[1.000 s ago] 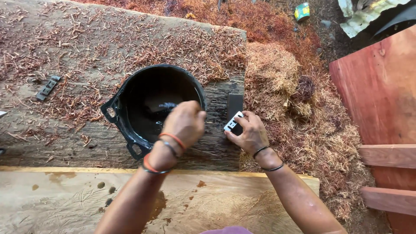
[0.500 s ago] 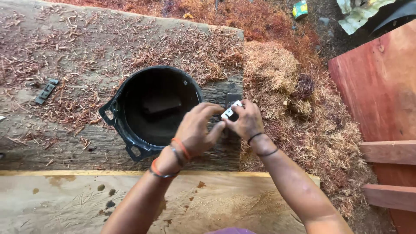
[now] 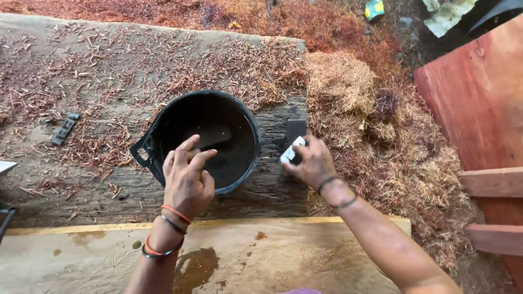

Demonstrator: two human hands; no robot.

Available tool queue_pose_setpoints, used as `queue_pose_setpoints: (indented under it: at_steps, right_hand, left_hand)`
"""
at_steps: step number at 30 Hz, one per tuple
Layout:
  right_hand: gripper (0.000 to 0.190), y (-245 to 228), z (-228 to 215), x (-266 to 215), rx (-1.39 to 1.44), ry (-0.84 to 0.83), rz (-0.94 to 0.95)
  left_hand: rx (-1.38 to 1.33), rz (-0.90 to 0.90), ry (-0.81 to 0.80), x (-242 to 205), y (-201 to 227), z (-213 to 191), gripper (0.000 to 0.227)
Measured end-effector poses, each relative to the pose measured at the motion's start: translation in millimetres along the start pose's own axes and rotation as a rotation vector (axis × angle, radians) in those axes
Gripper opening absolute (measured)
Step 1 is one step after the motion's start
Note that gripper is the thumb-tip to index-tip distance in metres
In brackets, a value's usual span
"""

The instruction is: Sharpening a metal blade on a sharpening stone with water.

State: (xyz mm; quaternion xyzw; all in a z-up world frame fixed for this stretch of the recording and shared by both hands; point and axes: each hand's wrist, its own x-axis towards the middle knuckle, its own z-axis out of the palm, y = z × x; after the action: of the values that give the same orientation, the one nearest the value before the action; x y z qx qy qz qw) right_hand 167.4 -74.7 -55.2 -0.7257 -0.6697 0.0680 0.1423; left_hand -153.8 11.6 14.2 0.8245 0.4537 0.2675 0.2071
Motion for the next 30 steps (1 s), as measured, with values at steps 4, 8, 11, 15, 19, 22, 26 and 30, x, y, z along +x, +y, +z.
queue_pose_setpoints:
  at_steps: [4,8,11,15,19,22,26,30]
  right_hand:
    - [0.044,-6,-2,-27,-0.001,-0.070,-0.043]
    - [0.049,-7,-6,-12,0.018,0.049,0.028]
    - [0.049,-16,-15,-17,0.000,0.050,0.060]
    - [0.051,-15,-10,-36,0.035,-0.023,-0.002]
    - [0.050,-4,0,-7,0.018,0.023,0.027]
    - [0.053,-7,-7,-1,-0.043,0.096,0.075]
    - [0.058,-7,-8,-19,0.048,0.036,0.066]
    - [0.061,-3,-6,-29,0.134,0.081,0.141]
  left_hand:
    - [-0.028,0.023,0.023,-7,-9,-10,0.038]
    - [-0.051,0.032,0.091,-19,-17,-16,0.030]
    - [-0.064,0.017,0.159,-34,-29,-26,0.026]
    - [-0.082,-0.030,0.207,-46,-41,-36,0.023]
    - [-0.024,0.033,0.161,-49,-26,-36,0.023]
    - [-0.018,0.081,0.190,-54,-30,-35,0.021]
    - [-0.096,0.002,0.321,-81,-72,-40,0.013]
    - [0.006,-0.219,0.355,-118,-127,-52,0.010]
